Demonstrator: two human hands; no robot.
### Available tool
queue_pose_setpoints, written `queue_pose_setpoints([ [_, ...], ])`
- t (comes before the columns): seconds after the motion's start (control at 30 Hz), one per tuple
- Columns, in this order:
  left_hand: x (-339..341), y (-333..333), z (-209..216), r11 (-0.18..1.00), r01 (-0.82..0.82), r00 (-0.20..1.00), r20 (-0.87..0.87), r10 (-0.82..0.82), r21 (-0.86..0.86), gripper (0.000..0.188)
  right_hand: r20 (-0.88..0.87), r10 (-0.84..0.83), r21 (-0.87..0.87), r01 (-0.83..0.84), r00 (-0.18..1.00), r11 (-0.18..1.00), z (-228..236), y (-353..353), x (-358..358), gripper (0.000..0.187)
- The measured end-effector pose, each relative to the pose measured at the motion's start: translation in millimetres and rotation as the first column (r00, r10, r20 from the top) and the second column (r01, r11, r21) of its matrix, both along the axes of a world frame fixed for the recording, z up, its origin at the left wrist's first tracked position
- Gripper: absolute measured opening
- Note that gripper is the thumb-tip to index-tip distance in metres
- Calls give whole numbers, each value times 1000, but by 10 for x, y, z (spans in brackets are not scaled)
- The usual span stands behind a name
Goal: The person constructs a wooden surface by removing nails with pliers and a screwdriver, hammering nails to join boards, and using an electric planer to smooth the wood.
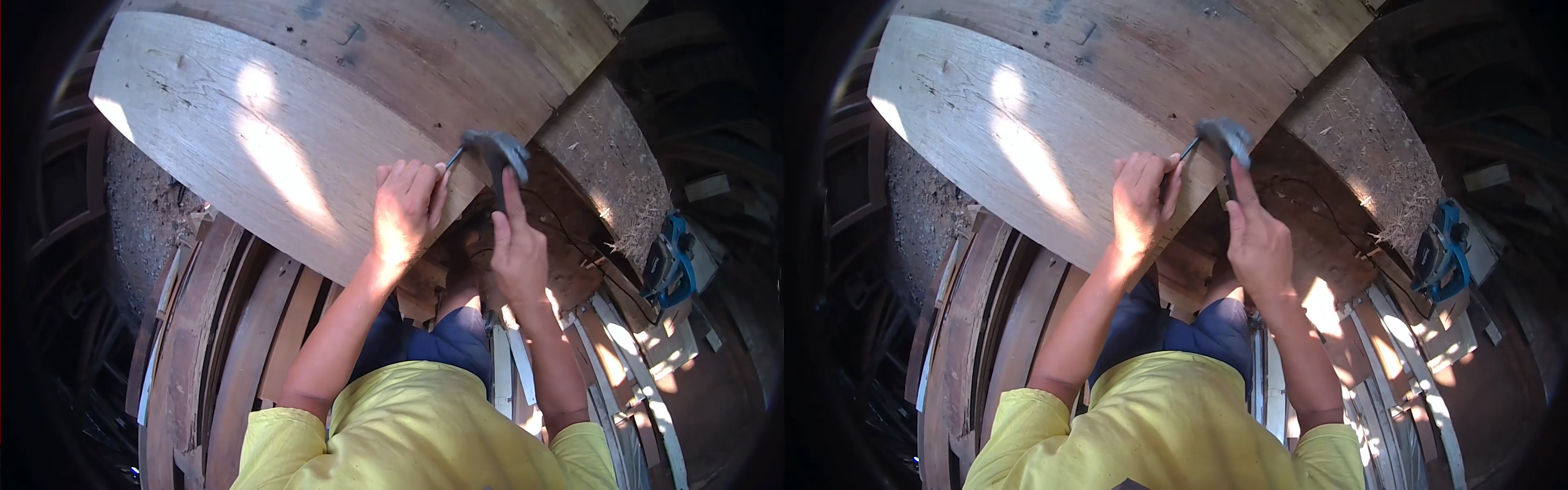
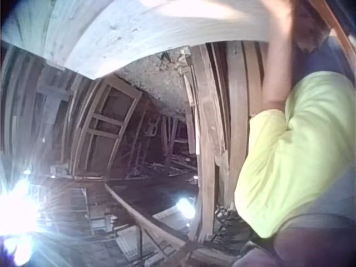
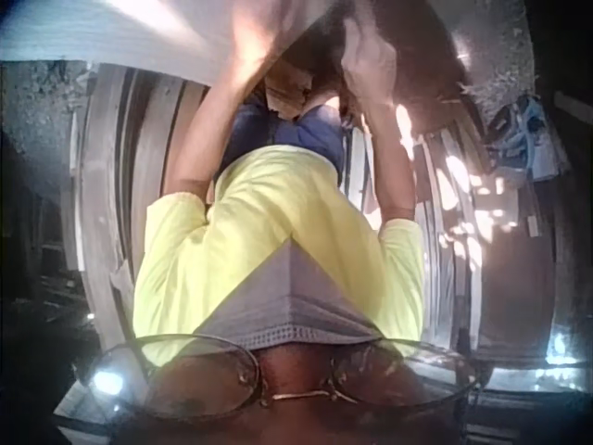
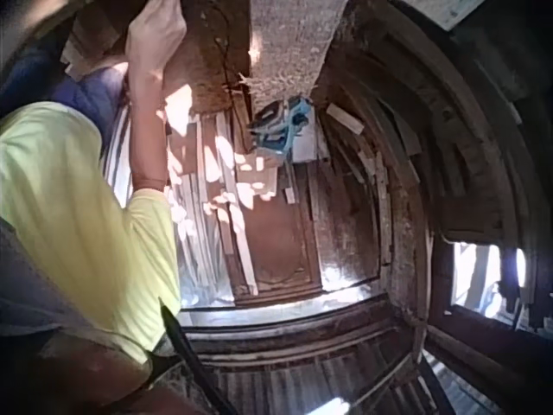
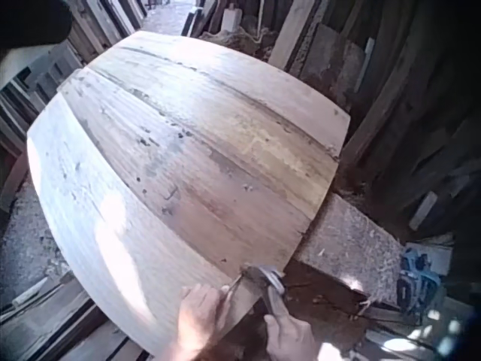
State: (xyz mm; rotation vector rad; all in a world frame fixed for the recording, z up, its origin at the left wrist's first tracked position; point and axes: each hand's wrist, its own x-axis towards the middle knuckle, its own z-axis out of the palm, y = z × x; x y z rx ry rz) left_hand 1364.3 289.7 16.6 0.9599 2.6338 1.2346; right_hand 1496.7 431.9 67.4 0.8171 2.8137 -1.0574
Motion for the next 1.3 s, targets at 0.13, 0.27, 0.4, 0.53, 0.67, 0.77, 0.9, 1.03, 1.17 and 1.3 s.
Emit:
queue_pose_setpoints([
  [0.13,-48,-7,8,1000,5,1000,13,-5,0,14,115,-171,-266,196,979,944,662,95,-143,61],
  [0.27,-65,-9,52,1000,13,1000,17,-14,18,13,-399,-418,-467,211,816,858,528,-110,170,75],
  [0.4,-85,-22,-14,999,42,999,7,-42,15,12,-1,-47,-59,47,999,997,60,-102,52,57],
  [0.53,-96,-7,-3,1000,22,1000,8,-22,7,11,100,-285,-286,301,953,909,388,2,10,55],
  [0.67,-171,2,98,999,-19,998,53,16,47,9,34,-408,-327,395,913,858,406,105,234,58],
  [0.77,-307,-9,322,989,-143,958,255,129,38,14,69,-442,-358,436,894,826,385,150,430,58],
  [0.9,-292,-118,121,998,66,998,-9,-66,-10,11,89,-425,-374,426,901,824,328,120,572,58],
  [1.03,-262,-133,11,990,126,987,-88,-132,-67,12,102,-419,-414,421,902,807,328,20,598,56],
  [1.17,-273,-103,33,988,118,988,-84,-127,-105,10,82,-408,-434,401,909,806,297,-82,558,56],
  [1.3,-371,-82,10,982,146,981,-109,-159,-121,11,76,-366,-389,365,928,846,289,-122,516,56],
])
